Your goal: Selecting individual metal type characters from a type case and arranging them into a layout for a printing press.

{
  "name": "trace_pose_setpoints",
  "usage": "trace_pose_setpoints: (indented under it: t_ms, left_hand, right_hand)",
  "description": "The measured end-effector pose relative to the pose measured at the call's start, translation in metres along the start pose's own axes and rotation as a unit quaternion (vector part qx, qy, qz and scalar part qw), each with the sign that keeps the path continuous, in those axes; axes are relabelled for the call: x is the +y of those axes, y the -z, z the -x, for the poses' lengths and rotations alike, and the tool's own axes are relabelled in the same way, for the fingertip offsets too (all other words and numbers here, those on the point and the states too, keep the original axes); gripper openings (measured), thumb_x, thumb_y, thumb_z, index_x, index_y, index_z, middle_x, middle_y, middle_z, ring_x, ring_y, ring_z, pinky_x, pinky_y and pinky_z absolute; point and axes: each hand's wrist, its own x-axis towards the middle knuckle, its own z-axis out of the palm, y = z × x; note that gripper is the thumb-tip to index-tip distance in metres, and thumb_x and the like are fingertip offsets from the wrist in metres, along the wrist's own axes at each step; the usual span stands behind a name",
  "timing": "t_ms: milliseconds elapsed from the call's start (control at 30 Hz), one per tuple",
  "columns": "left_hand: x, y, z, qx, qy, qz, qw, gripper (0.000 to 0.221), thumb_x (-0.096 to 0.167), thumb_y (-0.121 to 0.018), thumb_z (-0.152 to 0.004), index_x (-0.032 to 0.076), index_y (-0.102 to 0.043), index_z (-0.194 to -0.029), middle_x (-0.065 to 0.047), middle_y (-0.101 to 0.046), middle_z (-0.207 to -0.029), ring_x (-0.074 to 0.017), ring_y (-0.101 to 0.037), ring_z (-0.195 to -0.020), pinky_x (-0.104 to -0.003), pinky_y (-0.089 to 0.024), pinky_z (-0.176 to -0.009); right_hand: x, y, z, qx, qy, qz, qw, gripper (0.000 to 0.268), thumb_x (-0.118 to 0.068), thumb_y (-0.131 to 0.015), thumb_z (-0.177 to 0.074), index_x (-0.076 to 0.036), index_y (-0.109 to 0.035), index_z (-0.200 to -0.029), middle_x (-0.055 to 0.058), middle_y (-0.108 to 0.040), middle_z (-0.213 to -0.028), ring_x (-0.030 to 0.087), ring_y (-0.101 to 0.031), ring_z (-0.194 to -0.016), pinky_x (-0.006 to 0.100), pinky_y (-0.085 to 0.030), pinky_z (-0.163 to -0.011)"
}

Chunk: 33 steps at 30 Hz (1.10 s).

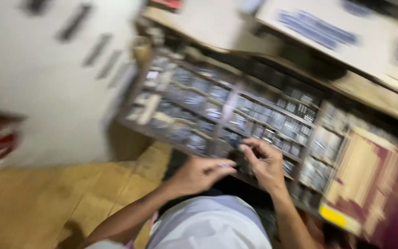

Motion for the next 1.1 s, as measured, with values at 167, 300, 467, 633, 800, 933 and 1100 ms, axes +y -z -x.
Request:
trace_pose_setpoints:
  t_ms: [167,300,467,633,800,933,1100]
  left_hand:
    - [0.025,0.005,0.012,-0.055,-0.083,-0.058,0.993,0.026,0.018,-0.065,-0.102,0.01,-0.071,-0.126,-0.012,-0.075,-0.116,-0.0233,-0.075,-0.097,-0.036,-0.064,-0.084]
    - [0.037,0.006,0.014,-0.082,-0.158,-0.066,0.982,0.029,0.02,-0.061,-0.107,0.011,-0.064,-0.135,-0.008,-0.073,-0.126,-0.0166,-0.076,-0.082,-0.033,-0.067,-0.077]
    - [0.051,0.021,0.008,-0.059,-0.149,-0.092,0.983,0.031,0.022,-0.06,-0.106,0.006,-0.065,-0.132,-0.013,-0.075,-0.119,-0.0178,-0.072,-0.085,-0.031,-0.064,-0.077]
    - [0.039,0.038,-0.002,-0.045,-0.057,-0.106,0.992,0.037,0.031,-0.056,-0.105,0.006,-0.068,-0.13,-0.006,-0.076,-0.076,-0.0062,-0.041,-0.037,-0.022,-0.045,-0.036]
    - [0.025,0.043,-0.01,0.047,0.028,-0.076,0.996,0.029,0.02,-0.064,-0.099,0.016,-0.074,-0.126,-0.011,-0.078,-0.11,-0.0299,-0.075,-0.101,-0.04,-0.062,-0.076]
    - [0.017,0.036,-0.018,0.031,0.023,-0.088,0.995,0.029,0.018,-0.065,-0.099,0.013,-0.075,-0.125,-0.013,-0.079,-0.111,-0.0321,-0.075,-0.101,-0.04,-0.063,-0.076]
    - [0.008,0.028,-0.02,0.024,-0.016,-0.102,0.994,0.029,0.01,-0.065,-0.096,0.003,-0.073,-0.124,-0.021,-0.076,-0.11,-0.0392,-0.072,-0.105,-0.046,-0.062,-0.08]
  right_hand:
    - [-0.055,-0.076,-0.048,-0.221,-0.016,-0.009,0.975,0.011,-0.022,-0.074,-0.092,-0.013,-0.079,-0.097,0.005,-0.077,-0.081,0.015,-0.069,-0.068,0.032,-0.055,-0.066]
    - [-0.095,-0.139,-0.079,-0.317,0.052,-0.023,0.947,0.028,-0.035,-0.06,-0.099,-0.012,-0.075,-0.104,0.004,-0.079,-0.109,0.017,-0.074,-0.086,0.034,-0.058,-0.077]
    - [-0.106,-0.171,-0.091,-0.314,-0.055,-0.084,0.944,0.023,-0.027,-0.059,-0.102,-0.014,-0.07,-0.116,0.006,-0.077,-0.09,0.009,-0.06,-0.056,0.024,-0.055,-0.051]
    - [-0.073,-0.119,-0.087,-0.25,-0.001,-0.111,0.962,0.028,-0.029,-0.056,-0.103,-0.012,-0.069,-0.121,0.004,-0.078,-0.099,0.01,-0.07,-0.066,0.017,-0.059,-0.054]
    - [-0.046,-0.033,-0.053,-0.093,-0.022,-0.092,0.991,0.015,-0.012,-0.067,-0.098,-0.005,-0.078,-0.106,0.013,-0.077,-0.077,0.015,-0.068,-0.059,0.028,-0.056,-0.052]
    - [-0.079,-0.008,-0.027,-0.132,0.06,-0.05,0.988,0.011,-0.01,-0.076,-0.089,-0.008,-0.082,-0.098,0.012,-0.077,-0.075,0.02,-0.07,-0.06,0.034,-0.057,-0.056]
    - [-0.086,-0.011,-0.016,-0.136,0.148,-0.054,0.978,0.022,-0.007,-0.081,-0.083,-0.005,-0.081,-0.105,0.009,-0.079,-0.088,0.021,-0.074,-0.074,0.033,-0.058,-0.069]
